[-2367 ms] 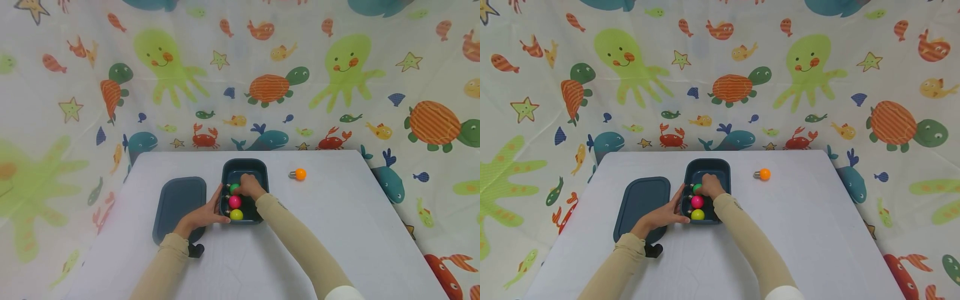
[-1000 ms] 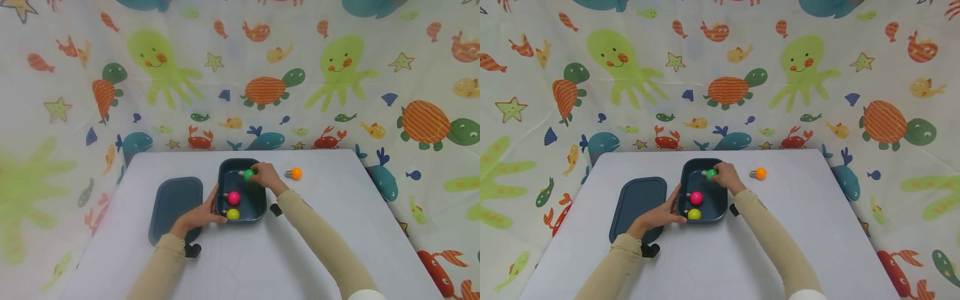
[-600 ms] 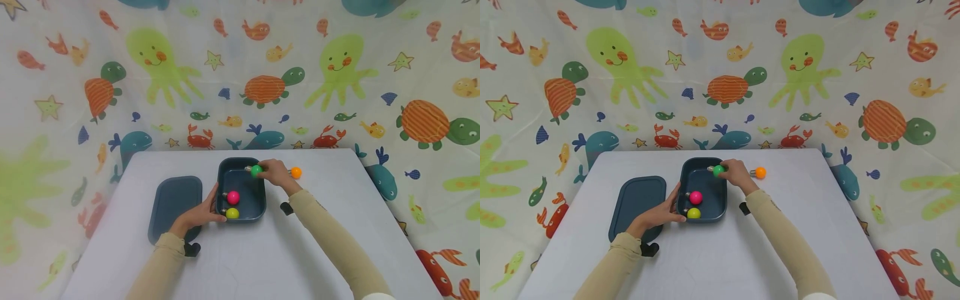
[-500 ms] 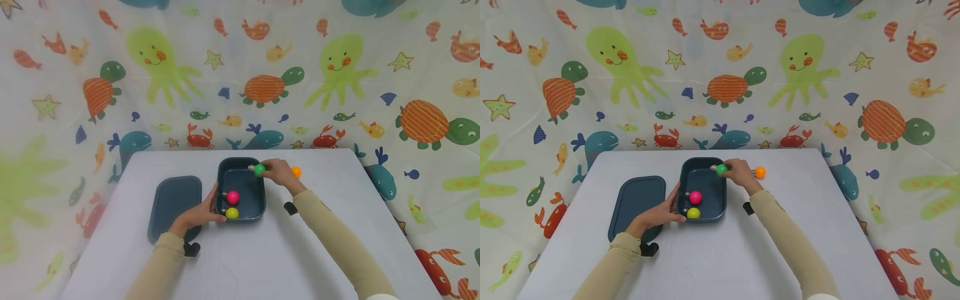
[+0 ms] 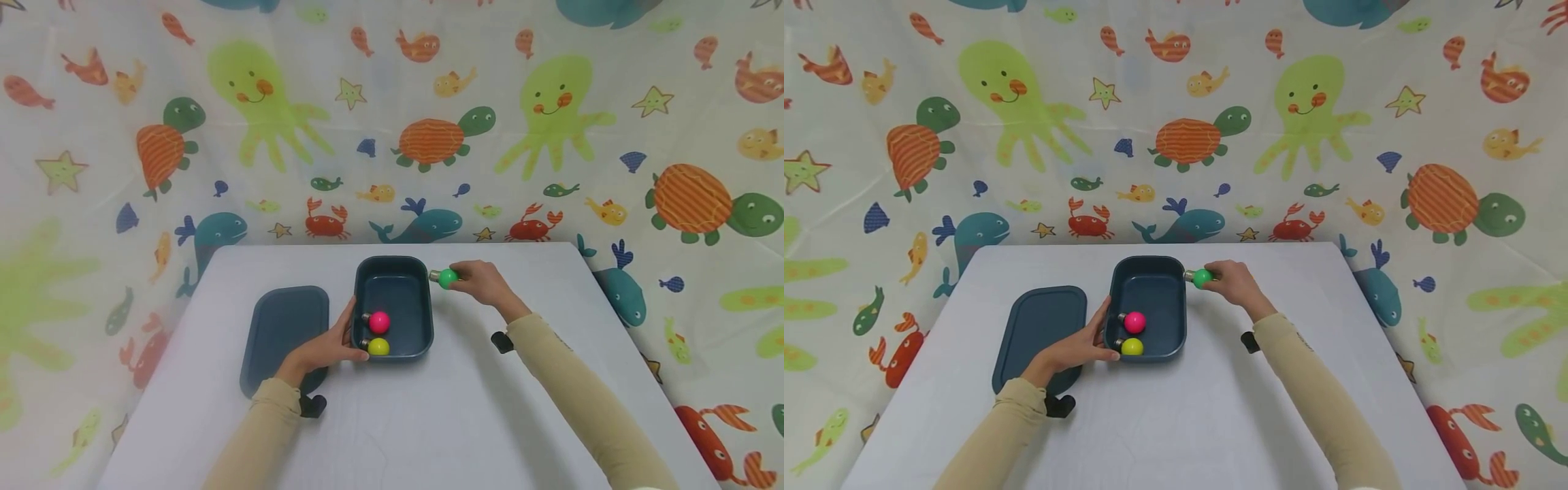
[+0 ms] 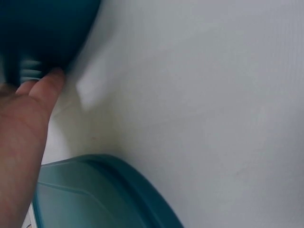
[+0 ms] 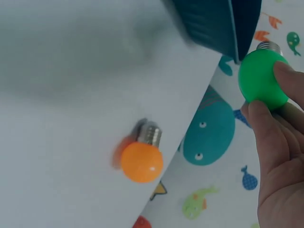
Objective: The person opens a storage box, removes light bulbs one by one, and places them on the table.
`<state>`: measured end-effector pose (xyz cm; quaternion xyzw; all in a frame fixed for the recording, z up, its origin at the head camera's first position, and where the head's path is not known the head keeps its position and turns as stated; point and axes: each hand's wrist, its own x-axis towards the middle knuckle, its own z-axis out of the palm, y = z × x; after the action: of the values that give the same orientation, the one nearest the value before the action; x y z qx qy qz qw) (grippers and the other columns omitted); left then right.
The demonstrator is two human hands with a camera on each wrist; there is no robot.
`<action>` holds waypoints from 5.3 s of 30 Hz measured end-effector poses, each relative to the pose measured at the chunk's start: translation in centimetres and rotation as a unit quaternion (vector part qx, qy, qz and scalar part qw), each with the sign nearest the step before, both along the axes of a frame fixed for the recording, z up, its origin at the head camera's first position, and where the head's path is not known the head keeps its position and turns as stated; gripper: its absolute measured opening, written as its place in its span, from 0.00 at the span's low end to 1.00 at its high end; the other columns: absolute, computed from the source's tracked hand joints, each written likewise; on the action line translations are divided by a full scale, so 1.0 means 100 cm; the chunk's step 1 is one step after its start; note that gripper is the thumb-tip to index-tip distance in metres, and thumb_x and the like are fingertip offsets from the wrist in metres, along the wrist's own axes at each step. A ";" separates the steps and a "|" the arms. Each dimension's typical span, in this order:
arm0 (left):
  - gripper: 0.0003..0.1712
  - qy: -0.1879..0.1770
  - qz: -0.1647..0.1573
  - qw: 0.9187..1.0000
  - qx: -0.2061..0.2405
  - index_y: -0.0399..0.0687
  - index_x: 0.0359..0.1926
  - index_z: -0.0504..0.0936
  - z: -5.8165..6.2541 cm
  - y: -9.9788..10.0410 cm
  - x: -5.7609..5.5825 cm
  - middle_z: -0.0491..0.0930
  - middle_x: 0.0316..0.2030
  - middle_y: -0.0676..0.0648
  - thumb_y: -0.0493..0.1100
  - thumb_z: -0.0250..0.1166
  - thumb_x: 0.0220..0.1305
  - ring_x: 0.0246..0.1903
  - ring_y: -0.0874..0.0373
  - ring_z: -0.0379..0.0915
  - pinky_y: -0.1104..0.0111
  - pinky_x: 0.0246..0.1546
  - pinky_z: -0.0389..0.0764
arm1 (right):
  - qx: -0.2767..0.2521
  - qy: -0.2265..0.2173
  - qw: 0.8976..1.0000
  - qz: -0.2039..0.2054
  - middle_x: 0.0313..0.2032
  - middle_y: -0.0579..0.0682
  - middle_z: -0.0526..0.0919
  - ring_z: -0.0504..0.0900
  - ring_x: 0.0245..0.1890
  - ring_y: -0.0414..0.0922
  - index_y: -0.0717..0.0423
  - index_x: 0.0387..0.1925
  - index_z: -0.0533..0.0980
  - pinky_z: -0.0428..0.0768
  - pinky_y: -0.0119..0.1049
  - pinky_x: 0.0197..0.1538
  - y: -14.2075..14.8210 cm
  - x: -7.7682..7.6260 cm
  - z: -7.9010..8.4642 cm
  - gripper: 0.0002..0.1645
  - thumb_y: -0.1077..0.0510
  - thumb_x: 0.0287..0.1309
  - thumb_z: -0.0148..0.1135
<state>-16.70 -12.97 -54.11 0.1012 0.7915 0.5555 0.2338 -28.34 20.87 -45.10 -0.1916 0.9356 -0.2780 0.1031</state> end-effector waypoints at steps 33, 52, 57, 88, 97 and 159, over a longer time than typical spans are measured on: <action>0.68 0.000 -0.008 1.000 0.003 0.63 0.76 0.24 0.001 -0.002 -0.002 0.30 0.77 0.50 0.47 0.72 0.57 0.75 0.50 0.33 0.50 0.70 0.52 | 0.023 -0.040 0.999 -0.001 0.58 0.66 0.76 0.75 0.54 0.58 0.68 0.63 0.70 0.73 0.55 0.60 0.084 -0.006 -0.030 0.31 0.57 0.63 0.64; 0.70 -0.001 0.002 1.000 0.001 0.64 0.76 0.23 -0.001 -0.002 -0.001 0.28 0.77 0.50 0.47 0.74 0.56 0.75 0.50 0.31 0.47 0.71 0.48 | 0.028 -0.048 0.998 0.015 0.58 0.65 0.76 0.76 0.55 0.58 0.66 0.62 0.72 0.73 0.55 0.60 0.097 -0.010 -0.056 0.31 0.57 0.61 0.66; 0.70 -0.007 0.005 1.000 0.002 0.66 0.76 0.23 0.000 0.000 0.000 0.28 0.77 0.50 0.47 0.74 0.56 0.75 0.49 0.32 0.46 0.71 0.47 | 0.028 -0.049 0.998 0.019 0.58 0.66 0.76 0.76 0.55 0.59 0.67 0.62 0.72 0.73 0.55 0.60 0.097 -0.010 -0.059 0.31 0.58 0.61 0.66; 0.70 -0.017 0.002 1.000 0.003 0.64 0.76 0.23 0.005 0.000 0.000 0.29 0.77 0.50 0.47 0.73 0.56 0.75 0.49 0.33 0.48 0.71 0.48 | 0.016 -0.076 0.997 0.003 0.62 0.66 0.73 0.73 0.59 0.60 0.66 0.66 0.67 0.71 0.55 0.62 0.101 -0.011 -0.062 0.33 0.60 0.62 0.65; 0.69 -0.013 0.000 1.000 0.007 0.66 0.76 0.23 0.001 -0.002 0.000 0.30 0.77 0.50 0.46 0.73 0.57 0.75 0.49 0.35 0.49 0.71 0.50 | 0.022 -0.073 0.997 0.001 0.61 0.65 0.73 0.73 0.59 0.60 0.67 0.66 0.68 0.71 0.55 0.62 0.098 -0.008 -0.060 0.32 0.60 0.63 0.64; 0.69 -0.022 0.020 1.000 0.008 0.67 0.76 0.24 0.004 0.015 0.020 0.35 0.77 0.52 0.50 0.73 0.56 0.75 0.50 0.38 0.46 0.71 0.48 | -0.135 -0.214 0.957 -0.143 0.51 0.58 0.81 0.81 0.46 0.52 0.62 0.56 0.77 0.76 0.50 0.58 -0.117 0.027 -0.040 0.32 0.52 0.52 0.74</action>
<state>-14.70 -11.49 -53.67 0.0747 0.7833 0.5688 0.2395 -25.59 9.15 -49.11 -0.0036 0.8629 -0.4481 0.2336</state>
